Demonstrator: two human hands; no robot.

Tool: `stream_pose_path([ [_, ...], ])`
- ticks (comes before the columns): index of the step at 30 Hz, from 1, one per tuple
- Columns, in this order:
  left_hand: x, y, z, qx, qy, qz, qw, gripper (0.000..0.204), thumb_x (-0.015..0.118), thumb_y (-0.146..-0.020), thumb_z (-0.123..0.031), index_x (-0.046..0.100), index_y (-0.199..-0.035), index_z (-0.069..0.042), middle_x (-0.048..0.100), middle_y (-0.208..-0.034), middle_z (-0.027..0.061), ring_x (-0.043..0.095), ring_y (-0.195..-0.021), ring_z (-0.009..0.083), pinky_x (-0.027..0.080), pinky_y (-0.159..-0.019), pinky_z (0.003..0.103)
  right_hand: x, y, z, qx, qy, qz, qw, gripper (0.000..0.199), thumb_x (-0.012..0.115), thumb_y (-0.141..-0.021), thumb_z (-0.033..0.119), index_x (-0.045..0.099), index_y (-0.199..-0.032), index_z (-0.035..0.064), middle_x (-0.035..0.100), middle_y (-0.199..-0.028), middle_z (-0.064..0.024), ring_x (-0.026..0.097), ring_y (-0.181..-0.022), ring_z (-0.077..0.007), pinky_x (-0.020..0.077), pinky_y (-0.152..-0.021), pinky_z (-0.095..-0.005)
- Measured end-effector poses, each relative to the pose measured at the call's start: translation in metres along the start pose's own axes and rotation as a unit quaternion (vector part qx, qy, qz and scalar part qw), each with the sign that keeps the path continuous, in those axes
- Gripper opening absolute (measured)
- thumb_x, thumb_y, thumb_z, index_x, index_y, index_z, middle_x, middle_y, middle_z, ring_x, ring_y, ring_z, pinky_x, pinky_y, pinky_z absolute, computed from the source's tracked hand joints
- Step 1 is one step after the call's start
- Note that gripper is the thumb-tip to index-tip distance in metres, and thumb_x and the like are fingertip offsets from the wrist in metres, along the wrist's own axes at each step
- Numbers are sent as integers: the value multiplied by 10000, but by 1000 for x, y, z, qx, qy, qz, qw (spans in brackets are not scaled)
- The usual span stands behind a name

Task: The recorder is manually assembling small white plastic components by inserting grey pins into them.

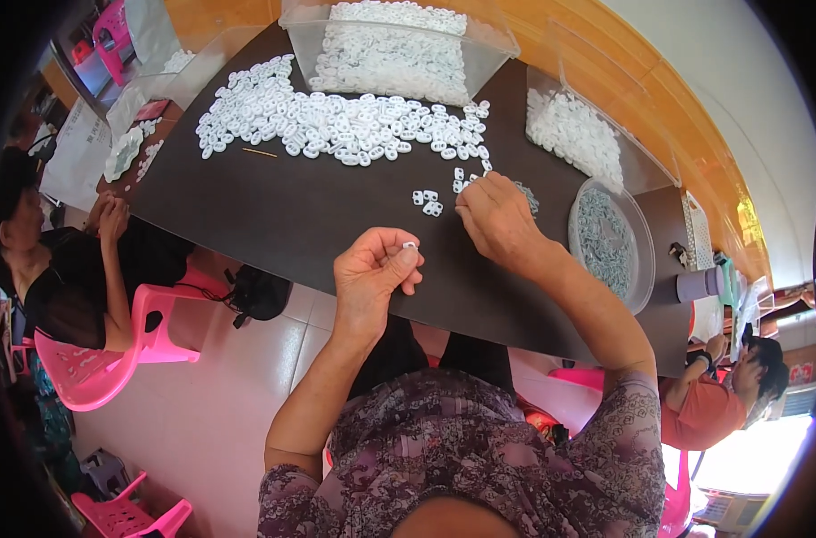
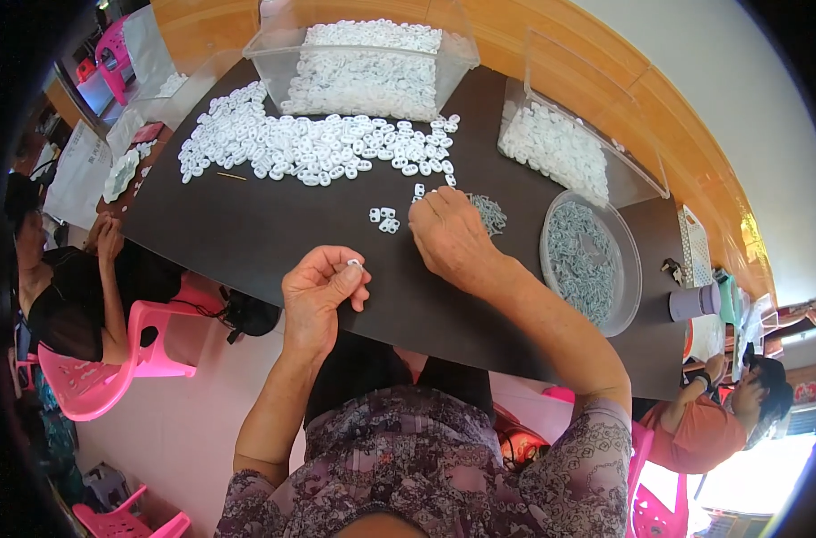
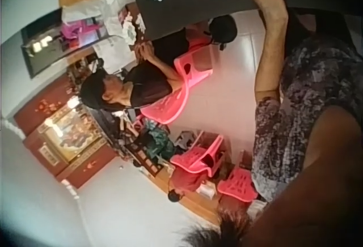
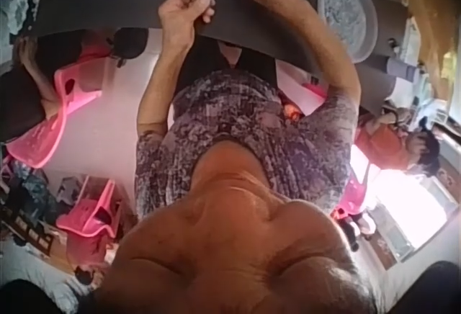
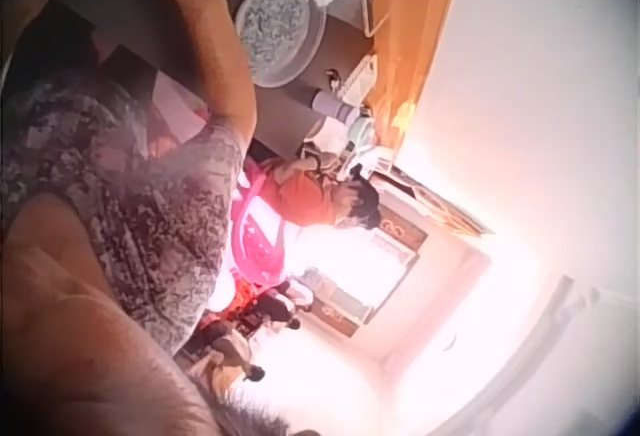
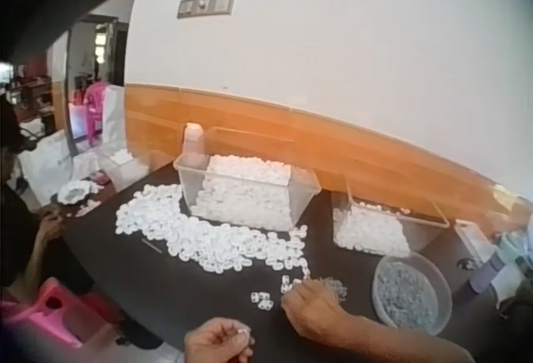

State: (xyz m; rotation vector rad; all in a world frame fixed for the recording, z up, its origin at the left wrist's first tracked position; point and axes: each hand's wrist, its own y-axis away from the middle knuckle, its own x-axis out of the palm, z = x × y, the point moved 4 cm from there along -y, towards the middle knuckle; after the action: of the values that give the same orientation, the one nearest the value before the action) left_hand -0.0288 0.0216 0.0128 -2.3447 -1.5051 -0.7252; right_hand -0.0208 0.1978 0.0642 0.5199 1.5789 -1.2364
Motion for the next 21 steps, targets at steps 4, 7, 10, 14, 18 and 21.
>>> stream_pose_path([
  [4,1,1,-1,-6,-1,-11,1000,135,622,-854,-53,610,-947,45,630,-788,102,573,-605,119,458,-529,226,-17,-4,21,74,-192,-34,978,92,616,-751,-4,540,-799,19,557,-755,-118,559,-730,-290,446,-651,-393],
  [7,5,7,-1,-15,6,-17,1000,141,612,-859,-44,612,-960,55,636,-802,107,582,-620,122,464,-533,227,-21,-2,33,144,-295,-6,945,140,627,-733,-13,563,-849,33,565,-755,-109,570,-741,-281,462,-641,-370],
  [10,7,12,-3,-8,2,-27,1000,139,611,-860,-45,611,-953,59,635,-807,104,583,-628,119,466,-535,226,-18,1,39,178,-348,26,920,128,633,-747,-8,578,-857,26,556,-763,-88,567,-690,-205,463,-611,-314],
  [14,8,17,-4,1,1,-28,1000,138,610,-863,-49,613,-950,59,633,-808,100,579,-629,116,463,-533,221,-14,4,44,210,-400,45,891,99,638,-775,5,587,-860,9,552,-784,-63,558,-648,-117,460,-581,-260],
  [18,6,21,-4,14,-25,-23,999,141,607,-867,-51,611,-956,59,629,-808,92,575,-632,109,459,-534,215,-12,3,49,229,-418,58,877,99,644,-781,9,589,-863,7,554,-779,-59,563,-662,-99,463,-582,-251],
  [21,4,22,-5,19,-35,-25,999,143,605,-869,-51,610,-961,58,627,-807,85,574,-637,102,458,-536,212,-12,1,52,238,-421,72,872,100,649,-782,11,589,-862,5,558,-773,-53,563,-675,-94,464,-587,-250],
])
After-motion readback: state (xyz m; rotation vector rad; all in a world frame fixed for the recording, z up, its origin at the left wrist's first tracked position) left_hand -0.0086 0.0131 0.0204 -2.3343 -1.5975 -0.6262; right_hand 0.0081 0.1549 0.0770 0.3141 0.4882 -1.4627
